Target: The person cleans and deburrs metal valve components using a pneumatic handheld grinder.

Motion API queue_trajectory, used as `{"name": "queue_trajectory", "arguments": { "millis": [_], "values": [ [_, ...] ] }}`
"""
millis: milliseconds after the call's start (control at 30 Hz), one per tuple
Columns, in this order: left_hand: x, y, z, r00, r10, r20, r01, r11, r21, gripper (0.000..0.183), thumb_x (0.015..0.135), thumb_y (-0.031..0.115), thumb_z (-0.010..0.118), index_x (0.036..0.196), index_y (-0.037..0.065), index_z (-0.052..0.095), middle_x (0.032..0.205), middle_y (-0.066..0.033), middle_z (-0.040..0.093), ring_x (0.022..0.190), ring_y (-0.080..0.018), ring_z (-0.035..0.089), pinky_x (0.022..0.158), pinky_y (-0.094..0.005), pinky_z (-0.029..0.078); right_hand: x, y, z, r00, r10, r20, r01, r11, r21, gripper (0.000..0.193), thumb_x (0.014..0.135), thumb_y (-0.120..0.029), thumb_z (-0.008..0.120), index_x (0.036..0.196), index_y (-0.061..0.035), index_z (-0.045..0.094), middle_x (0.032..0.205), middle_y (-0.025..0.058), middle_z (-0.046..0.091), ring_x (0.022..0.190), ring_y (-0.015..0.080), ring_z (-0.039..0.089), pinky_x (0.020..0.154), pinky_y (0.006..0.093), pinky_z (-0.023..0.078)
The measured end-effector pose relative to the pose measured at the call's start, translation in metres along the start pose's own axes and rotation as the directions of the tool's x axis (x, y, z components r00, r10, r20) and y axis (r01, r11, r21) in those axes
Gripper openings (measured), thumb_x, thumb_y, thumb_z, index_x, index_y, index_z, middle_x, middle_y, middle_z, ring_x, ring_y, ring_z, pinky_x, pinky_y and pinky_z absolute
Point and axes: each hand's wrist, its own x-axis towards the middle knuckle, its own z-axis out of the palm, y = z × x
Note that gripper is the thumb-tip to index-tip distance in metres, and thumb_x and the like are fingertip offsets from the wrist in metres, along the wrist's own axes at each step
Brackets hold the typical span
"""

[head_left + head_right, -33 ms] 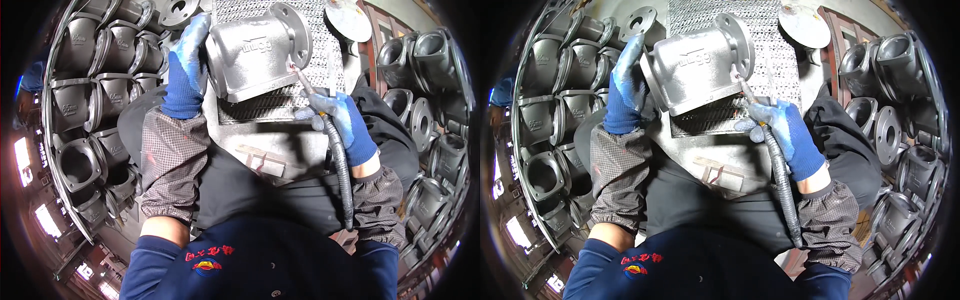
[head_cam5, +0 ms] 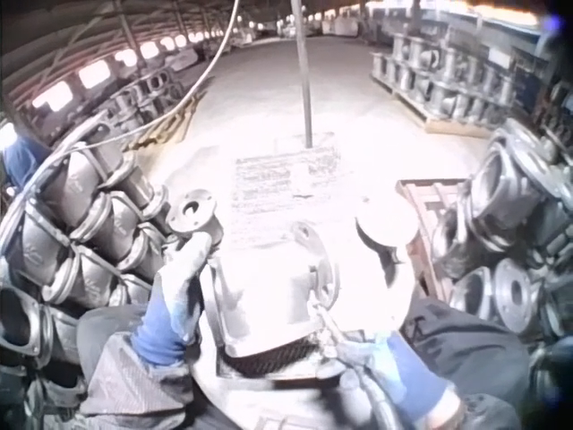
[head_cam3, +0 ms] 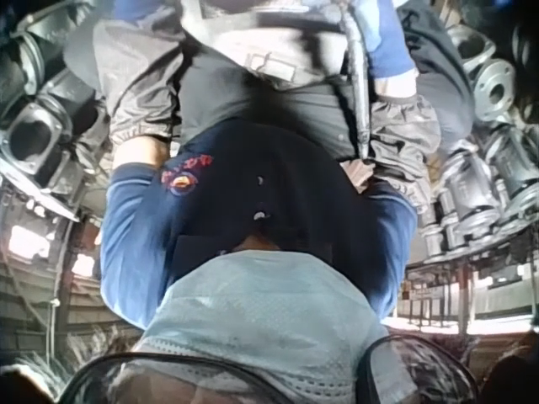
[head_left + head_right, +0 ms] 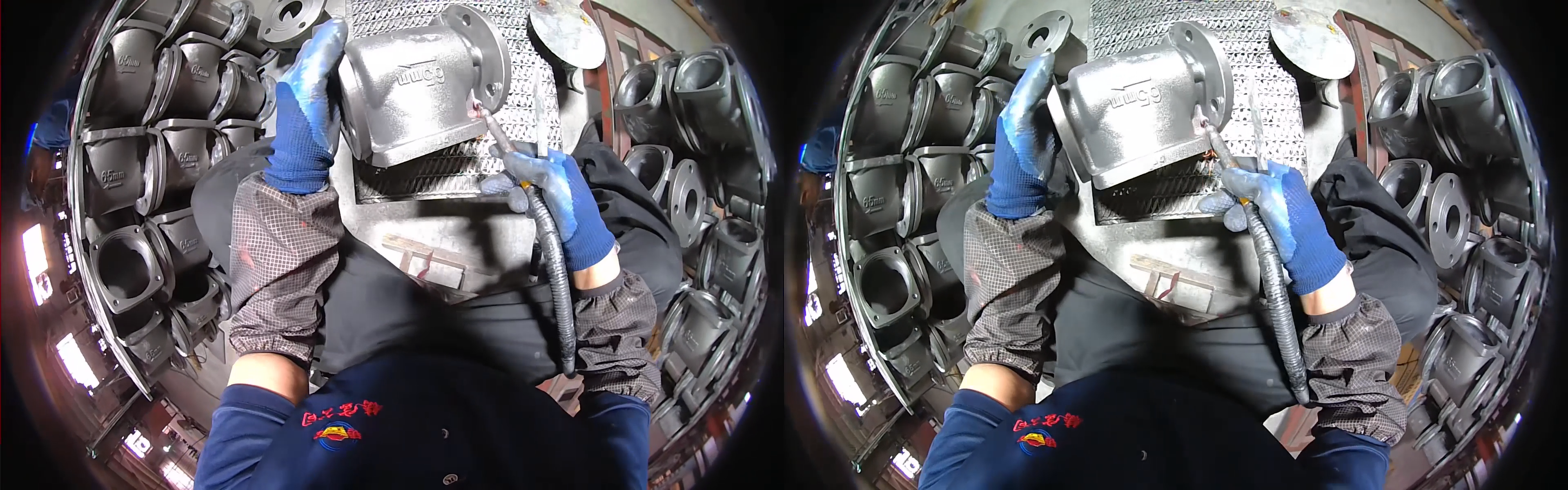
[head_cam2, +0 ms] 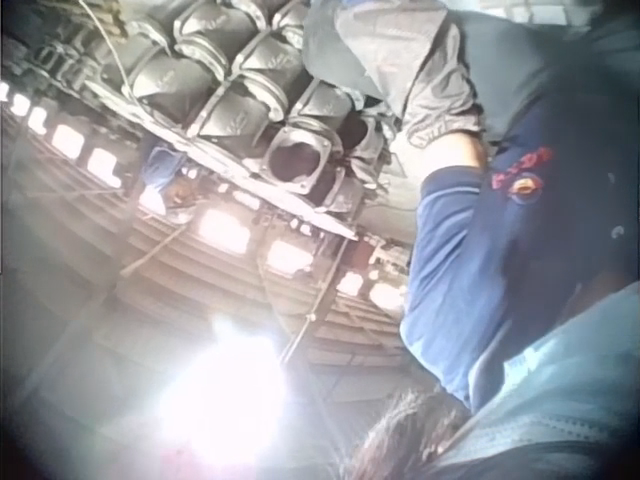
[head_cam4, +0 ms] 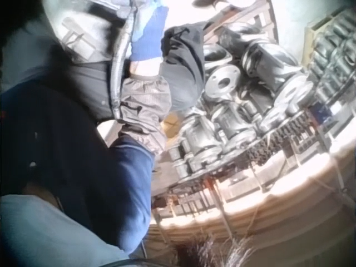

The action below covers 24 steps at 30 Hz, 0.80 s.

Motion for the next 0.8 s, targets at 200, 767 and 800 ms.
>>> {"name": "queue_trajectory", "arguments": {
  "millis": [200,767,800],
  "values": [
    [0.017,0.041,0.018,0.926,-0.377,0.004,0.315,0.769,-0.556,0.040,0.088,0.002,0.051,0.127,-0.001,0.046,0.126,-0.0181,0.051,0.115,-0.0262,0.051,0.098,-0.0345,0.041,-0.015,-0.011,-0.009,0.997,-0.073,0.009,0.074,0.993,-0.092,0.021,0.087,-0.015,0.050,0.092,0.0032,0.060,0.070,0.0107,0.065,0.050,0.0087,0.051,0.046,0.0203,0.039],
    [0.066,0.078,0.054,0.792,-0.578,0.196,0.595,0.661,-0.458,0.079,0.076,0.030,0.071,0.137,-0.002,0.032,0.127,-0.0155,0.050,0.110,-0.0193,0.053,0.094,-0.0252,0.041,-0.033,-0.016,-0.039,0.827,-0.561,-0.029,0.554,0.823,-0.123,0.048,0.091,-0.029,0.045,0.124,0.0073,0.046,0.095,0.0178,0.065,0.061,0.0037,0.053,0.050,0.0116,0.039],
    [0.072,0.083,0.054,0.825,-0.518,0.225,0.563,0.788,-0.249,0.077,0.077,0.030,0.070,0.137,-0.001,0.033,0.130,-0.0152,0.048,0.114,-0.0207,0.050,0.096,-0.0266,0.040,-0.032,-0.018,-0.037,0.766,-0.643,-0.010,0.595,0.715,-0.368,0.047,0.093,-0.024,0.042,0.127,0.0074,0.044,0.100,0.0196,0.064,0.064,0.0039,0.055,0.050,0.0107,0.040]
  ]
}}
